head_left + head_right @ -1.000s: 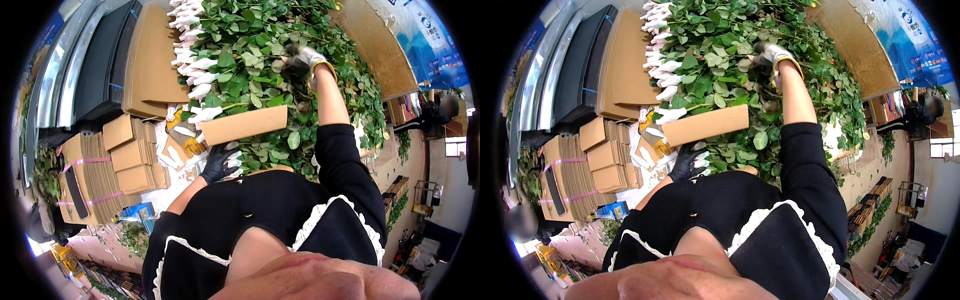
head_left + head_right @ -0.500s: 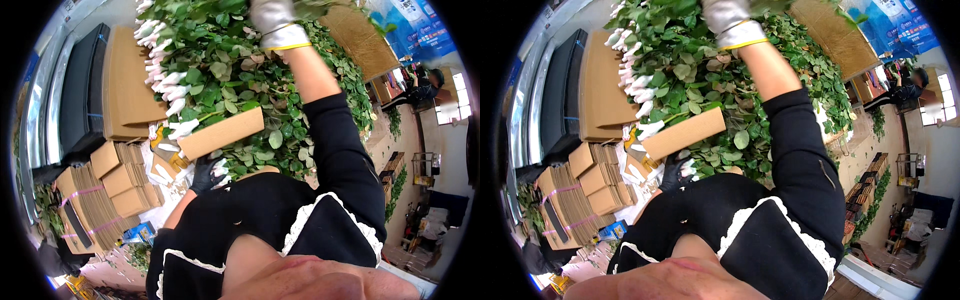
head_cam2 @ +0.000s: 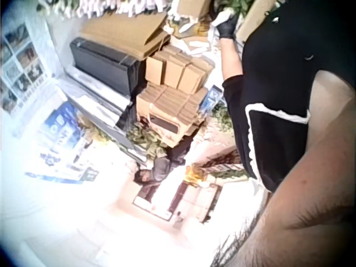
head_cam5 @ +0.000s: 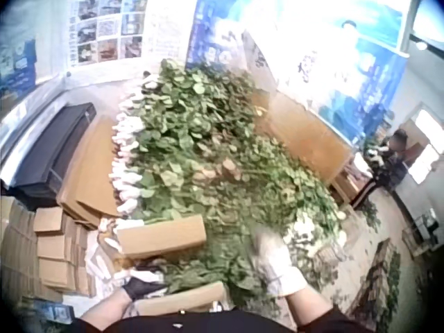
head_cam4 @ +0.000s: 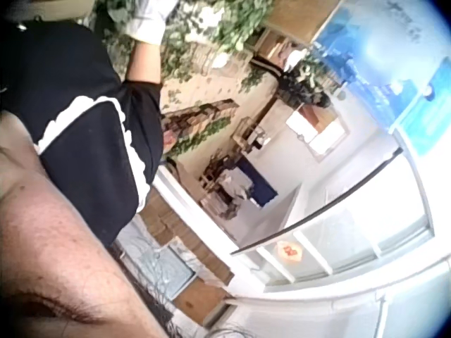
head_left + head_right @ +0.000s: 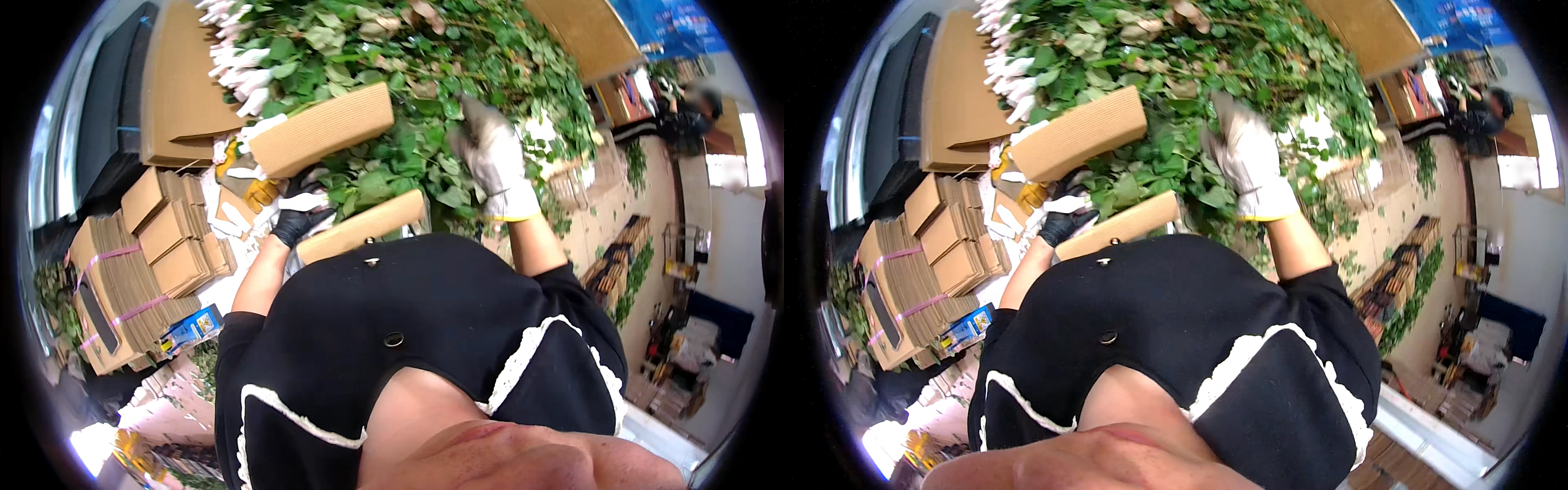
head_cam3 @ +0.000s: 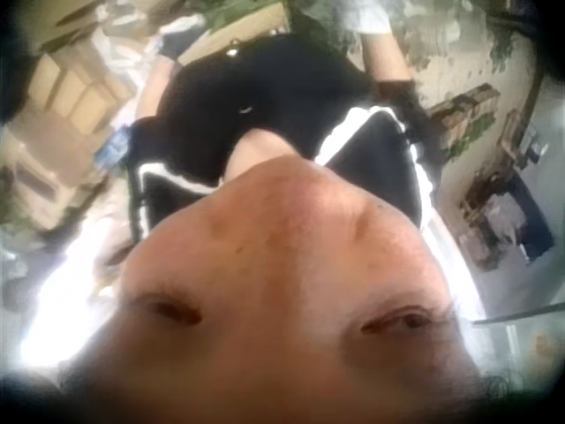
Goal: The person packs white tulips and green leafy stems into small cardboard boxes. They arrange the flowers inside each box, fold the flaps, and place the closed boxes on a stack. The process repeats continuously with new boxes and flowers.
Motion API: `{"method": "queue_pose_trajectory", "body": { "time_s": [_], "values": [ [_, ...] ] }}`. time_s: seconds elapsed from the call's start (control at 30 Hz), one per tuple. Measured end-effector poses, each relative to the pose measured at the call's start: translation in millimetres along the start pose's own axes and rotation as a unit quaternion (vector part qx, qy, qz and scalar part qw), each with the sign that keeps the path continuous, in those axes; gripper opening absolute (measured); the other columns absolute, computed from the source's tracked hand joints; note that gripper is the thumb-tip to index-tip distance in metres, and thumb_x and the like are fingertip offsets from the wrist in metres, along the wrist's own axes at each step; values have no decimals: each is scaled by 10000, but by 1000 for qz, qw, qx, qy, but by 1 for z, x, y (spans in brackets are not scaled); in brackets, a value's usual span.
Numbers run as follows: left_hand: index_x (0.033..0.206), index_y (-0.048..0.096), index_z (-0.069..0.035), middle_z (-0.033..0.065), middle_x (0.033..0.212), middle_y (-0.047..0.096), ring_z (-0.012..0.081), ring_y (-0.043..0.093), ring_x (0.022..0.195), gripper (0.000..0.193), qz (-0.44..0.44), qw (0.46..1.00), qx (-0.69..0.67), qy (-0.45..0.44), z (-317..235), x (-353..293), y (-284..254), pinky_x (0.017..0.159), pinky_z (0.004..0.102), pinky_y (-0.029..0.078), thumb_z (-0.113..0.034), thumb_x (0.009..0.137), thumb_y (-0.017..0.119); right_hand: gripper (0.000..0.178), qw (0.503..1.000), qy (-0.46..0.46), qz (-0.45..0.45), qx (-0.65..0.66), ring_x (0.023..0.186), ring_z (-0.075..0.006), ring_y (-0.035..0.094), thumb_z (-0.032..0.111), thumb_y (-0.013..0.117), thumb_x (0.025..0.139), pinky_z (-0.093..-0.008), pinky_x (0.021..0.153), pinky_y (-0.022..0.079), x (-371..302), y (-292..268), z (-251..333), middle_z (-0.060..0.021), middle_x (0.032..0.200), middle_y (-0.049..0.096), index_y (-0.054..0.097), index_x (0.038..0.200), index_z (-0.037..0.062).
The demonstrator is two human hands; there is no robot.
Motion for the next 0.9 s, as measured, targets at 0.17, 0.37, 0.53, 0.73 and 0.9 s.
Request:
{"method": "queue_pose_trajectory", "body": {
  "time_s": [0.17, 0.37, 0.53, 0.73, 0.9],
  "values": [
    [1308, 491, -37, 123, 1272, 579, 281, 574, 1133, 663, 8, 990, -129, -55, 6, -18, 24, 995, 372, 469, -176, 743, 809, 305, 896, -181, 349, 208, 851, -288, 685, 152, 562, 917, -342, 723, 553, 23, 48, 146, -155, 1013, 710, 674, 1187, 67],
    [1265, 580, -8, 154, 1337, 554, 284, 576, 1179, 584, -66, 996, -64, -19, -82, 5, -31, 1017, 381, 475, -124, 745, 818, 254, 858, -315, 404, 37, 797, -359, 683, 185, 607, 834, -445, 699, 541, -6, 227, 120, -145, 902, 711, 694, 1045, 72],
    [1273, 624, -81, 158, 1268, 626, 344, 595, 1148, 595, -67, 997, 38, 25, -57, -7, -27, 987, 434, 474, -259, 745, 833, 360, 862, -299, 405, 67, 880, -360, 675, 145, 613, 820, -430, 765, 552, 21, 148, 143, -126, 991, 694, 647, 1177, 116],
    [1337, 589, -100, 126, 1421, 543, 271, 525, 1310, 520, -45, 985, -169, -17, -78, 0, -46, 1081, 360, 440, -38, 834, 709, 563, 803, -410, 429, -53, 1467, -357, 254, 322, 635, 861, -515, 1212, 179, -61, 267, 70, -65, 1577, 324, 529, 1414, 313],
    [1247, 525, 15, 170, 920, 728, 327, 719, 820, 368, -239, 937, -147, -207, -64, -15, -47, 712, 415, 558, -227, 977, 590, 617, 791, -382, 476, -40, 1481, -365, 208, 339, 695, 795, -517, 1220, 114, -54, 277, 82, -93, 1562, 346, 558, 1396, 310]
  ]
}}
Point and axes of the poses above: each hand's wrist, its own x-axis towards the middle knuckle, its own y-axis out of the palm, z = x × y, the point moved 9 cm from there along x, towards the middle knuckle
